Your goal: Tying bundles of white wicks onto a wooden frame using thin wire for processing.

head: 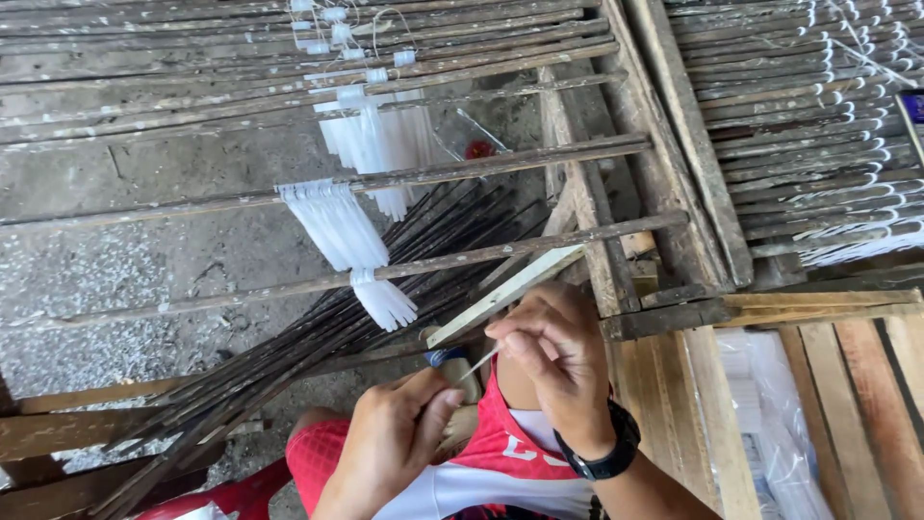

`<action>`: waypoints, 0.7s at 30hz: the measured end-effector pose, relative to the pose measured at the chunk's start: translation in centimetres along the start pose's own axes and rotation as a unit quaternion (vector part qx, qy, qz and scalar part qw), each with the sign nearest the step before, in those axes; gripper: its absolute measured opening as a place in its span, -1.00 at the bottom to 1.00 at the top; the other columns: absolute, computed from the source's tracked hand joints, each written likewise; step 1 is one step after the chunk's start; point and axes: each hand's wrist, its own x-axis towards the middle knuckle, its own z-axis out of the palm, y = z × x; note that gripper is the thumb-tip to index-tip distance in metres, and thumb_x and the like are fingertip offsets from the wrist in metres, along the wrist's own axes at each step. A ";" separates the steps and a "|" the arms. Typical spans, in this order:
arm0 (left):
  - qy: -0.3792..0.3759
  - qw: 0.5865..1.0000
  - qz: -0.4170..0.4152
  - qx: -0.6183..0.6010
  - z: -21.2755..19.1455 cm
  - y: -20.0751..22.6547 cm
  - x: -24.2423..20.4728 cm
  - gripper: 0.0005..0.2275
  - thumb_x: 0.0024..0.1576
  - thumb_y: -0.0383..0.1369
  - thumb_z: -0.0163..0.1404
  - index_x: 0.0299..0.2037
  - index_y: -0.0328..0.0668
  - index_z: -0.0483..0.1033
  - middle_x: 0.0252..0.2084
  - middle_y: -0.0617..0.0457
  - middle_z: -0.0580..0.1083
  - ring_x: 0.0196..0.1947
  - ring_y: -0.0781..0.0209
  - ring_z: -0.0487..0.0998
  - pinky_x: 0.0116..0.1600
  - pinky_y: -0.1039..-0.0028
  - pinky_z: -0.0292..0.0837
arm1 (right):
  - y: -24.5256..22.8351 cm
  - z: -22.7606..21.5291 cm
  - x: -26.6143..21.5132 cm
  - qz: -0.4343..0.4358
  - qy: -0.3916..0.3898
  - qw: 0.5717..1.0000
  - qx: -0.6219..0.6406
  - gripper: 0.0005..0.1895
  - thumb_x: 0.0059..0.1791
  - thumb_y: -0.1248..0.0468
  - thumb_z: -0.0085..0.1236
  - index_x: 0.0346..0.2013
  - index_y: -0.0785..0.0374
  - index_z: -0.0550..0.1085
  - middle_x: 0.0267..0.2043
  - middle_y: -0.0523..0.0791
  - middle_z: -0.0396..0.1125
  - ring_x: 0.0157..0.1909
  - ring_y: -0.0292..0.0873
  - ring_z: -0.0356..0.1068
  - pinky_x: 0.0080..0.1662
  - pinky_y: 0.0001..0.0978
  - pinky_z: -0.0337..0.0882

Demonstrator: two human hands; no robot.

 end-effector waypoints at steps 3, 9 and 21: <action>0.005 0.999 -0.052 -0.013 -0.1 -1.3 -0.7 -0.80 0.05 -0.30 -0.18 -0.63 -0.08 0.26 -0.73 0.20 0.26 -0.74 0.34 0.30 -0.58 0.54 0.16 | -0.1 -0.7 0.9 -0.111 -0.049 0.970 -0.210 -0.92 -0.11 0.33 -0.08 -0.43 0.22 0.41 -0.56 -0.17 0.22 -0.48 -0.25 0.20 -0.32 -0.45 0.20; 0.039 0.986 -0.164 0.019 0.4 -4.9 -1.9 -0.87 0.03 -0.33 -0.18 -0.52 -0.11 0.37 -0.75 0.17 0.28 -0.72 0.38 0.22 -0.57 0.54 0.13 | 0.2 -1.3 1.5 -0.266 -0.179 0.859 -0.399 -0.92 -0.08 0.37 -0.14 -0.36 0.26 0.36 -0.41 -0.14 0.21 -0.40 -0.16 0.19 -0.36 -0.37 0.21; 0.210 0.931 -0.173 -0.242 0.4 -8.2 -4.7 -0.83 0.10 -0.34 -0.20 -0.49 -0.22 0.29 -0.63 0.20 0.15 -0.60 0.47 0.08 -0.54 0.69 0.01 | 1.1 0.1 1.2 -0.078 -0.139 0.981 -0.115 -0.93 -0.10 0.33 -0.05 -0.38 0.23 0.40 -0.43 -0.13 0.26 -0.41 -0.22 0.26 -0.33 -0.45 0.26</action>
